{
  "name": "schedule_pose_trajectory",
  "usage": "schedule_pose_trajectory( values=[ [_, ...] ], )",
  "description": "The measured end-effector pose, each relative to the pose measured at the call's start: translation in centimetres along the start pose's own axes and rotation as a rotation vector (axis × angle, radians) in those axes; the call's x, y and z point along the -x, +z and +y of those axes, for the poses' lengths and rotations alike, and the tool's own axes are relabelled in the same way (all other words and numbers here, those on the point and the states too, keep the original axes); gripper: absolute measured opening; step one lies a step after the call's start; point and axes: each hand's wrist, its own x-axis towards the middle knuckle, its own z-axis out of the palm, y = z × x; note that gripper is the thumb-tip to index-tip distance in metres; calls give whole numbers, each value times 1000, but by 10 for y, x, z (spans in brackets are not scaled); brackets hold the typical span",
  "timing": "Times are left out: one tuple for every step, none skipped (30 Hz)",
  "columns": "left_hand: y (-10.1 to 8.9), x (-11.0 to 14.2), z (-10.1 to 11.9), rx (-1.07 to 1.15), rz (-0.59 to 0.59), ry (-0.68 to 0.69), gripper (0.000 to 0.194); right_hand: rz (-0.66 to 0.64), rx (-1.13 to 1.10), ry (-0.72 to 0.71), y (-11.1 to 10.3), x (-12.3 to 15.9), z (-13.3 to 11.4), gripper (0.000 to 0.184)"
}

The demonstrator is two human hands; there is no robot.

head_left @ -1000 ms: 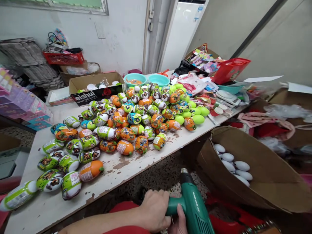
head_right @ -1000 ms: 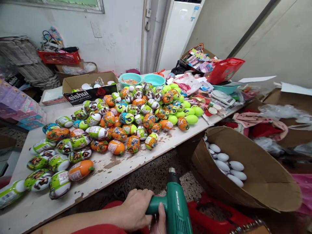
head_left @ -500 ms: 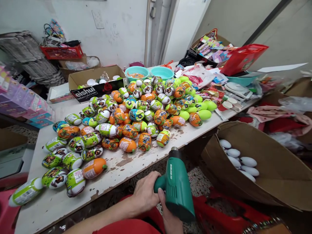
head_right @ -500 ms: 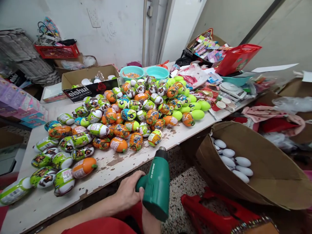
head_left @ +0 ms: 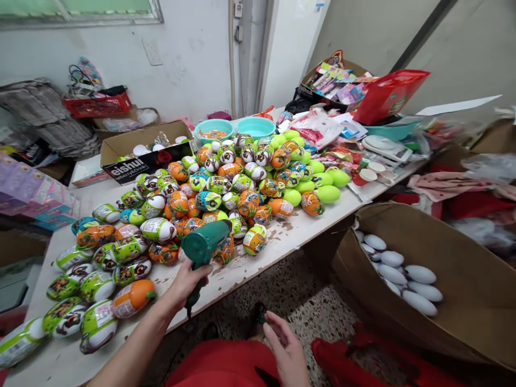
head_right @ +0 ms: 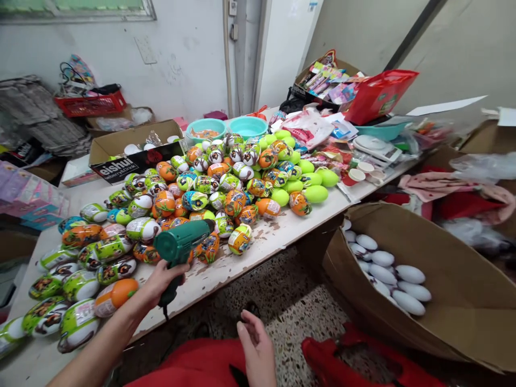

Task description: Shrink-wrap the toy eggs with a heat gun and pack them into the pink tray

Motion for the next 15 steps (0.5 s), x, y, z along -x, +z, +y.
schedule_pose_trajectory(
  values=[
    [7, -2, 5, 2, 12, -9, 30, -10, 5, -5, -8, -8, -6, 60],
    [13, -2, 11, 1, 23, -18, 30, -15, 14, -7, -17, -16, -12, 60],
    [20, -1, 16, -1, 34, -25, 29, -14, 26, -5, -27, -25, -17, 60],
    [26, 1, 21, -4, 46, -32, 29, -12, 39, 0, -37, -34, -22, 60],
    [32, 5, 25, -7, 60, -40, 29, -12, 48, 6, -48, -43, -27, 60],
    [38, 9, 29, -10, 75, -48, 29, -16, 54, 14, -58, -52, -31, 60],
    [42, 14, 33, -14, 91, -56, 29, -22, 57, 19, -68, -61, -34, 60],
    [47, 21, 36, -18, 104, -65, 29, -31, 61, 22, -77, -69, -37, 60],
    [50, 29, 38, -23, 116, -75, 30, -38, 65, 24, -85, -77, -40, 60],
    [52, 38, 40, -28, 131, -79, 31, -44, 66, 24, -91, -84, -43, 59],
    [52, 47, 42, -33, 155, -77, 32, -47, 66, 25, -96, -91, -46, 59],
    [51, 56, 44, -36, 188, -65, 34, -49, 63, 26, -99, -97, -49, 58],
    [49, 65, 46, -38, 231, -46, 37, -49, 59, 29, -101, -102, -52, 58],
    [45, 73, 49, -42, 280, -21, 41, -51, 54, 34, -101, -107, -54, 57],
    [40, 80, 51, -50, 343, 4, 44, -57, 50, 40, -100, -111, -56, 57]
  ],
)
